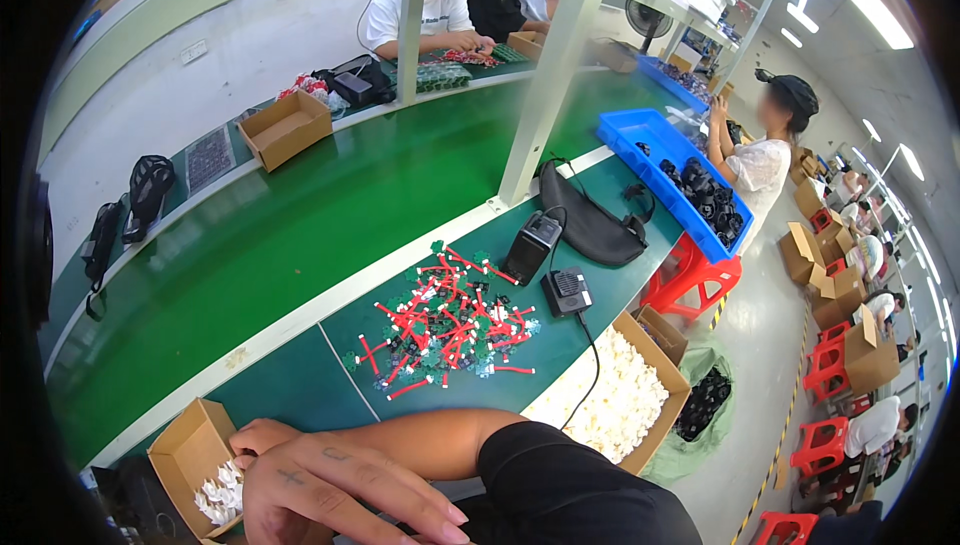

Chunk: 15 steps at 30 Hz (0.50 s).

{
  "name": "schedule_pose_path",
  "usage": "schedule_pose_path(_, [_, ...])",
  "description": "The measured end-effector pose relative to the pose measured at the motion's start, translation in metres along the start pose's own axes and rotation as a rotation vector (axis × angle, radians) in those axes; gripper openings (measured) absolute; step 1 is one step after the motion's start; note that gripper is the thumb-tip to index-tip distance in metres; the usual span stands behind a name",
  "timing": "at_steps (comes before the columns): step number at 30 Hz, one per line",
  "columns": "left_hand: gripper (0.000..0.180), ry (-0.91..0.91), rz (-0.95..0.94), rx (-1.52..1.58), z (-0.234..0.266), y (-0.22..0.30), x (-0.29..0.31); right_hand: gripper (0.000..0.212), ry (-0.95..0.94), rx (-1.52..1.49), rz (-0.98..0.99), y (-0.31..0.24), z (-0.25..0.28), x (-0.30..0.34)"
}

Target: Assemble small motors and fans into plastic housings on a production line.

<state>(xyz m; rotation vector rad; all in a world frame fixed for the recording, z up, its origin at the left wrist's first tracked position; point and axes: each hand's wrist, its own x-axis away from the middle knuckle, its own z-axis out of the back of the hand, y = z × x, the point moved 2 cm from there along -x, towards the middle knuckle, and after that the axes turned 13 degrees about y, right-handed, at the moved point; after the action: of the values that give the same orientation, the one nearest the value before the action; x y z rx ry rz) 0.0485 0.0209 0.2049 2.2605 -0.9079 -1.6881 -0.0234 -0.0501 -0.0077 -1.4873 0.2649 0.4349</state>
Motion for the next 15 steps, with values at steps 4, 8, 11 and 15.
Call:
schedule_pose_path(4, [0.079, 0.004, -0.032, 0.036, -0.002, 0.000, 0.003, 0.022, 0.000, 0.008, -0.006, 0.000, 0.000, 0.000])
schedule_pose_path(8, [0.079, -0.020, -0.055, 0.035, 0.003, -0.006, 0.007, 0.022, -0.008, -0.002, -0.006, -0.003, 0.001, -0.002])
schedule_pose_path(11, [0.081, -0.052, -0.007, 0.006, 0.004, 0.001, -0.003, 0.022, -0.012, -0.009, -0.001, 0.000, 0.002, -0.001])
schedule_pose_path(15, [0.080, -0.124, -0.076, -0.029, 0.008, -0.006, 0.008, 0.022, -0.018, -0.006, -0.003, -0.001, 0.001, -0.001])
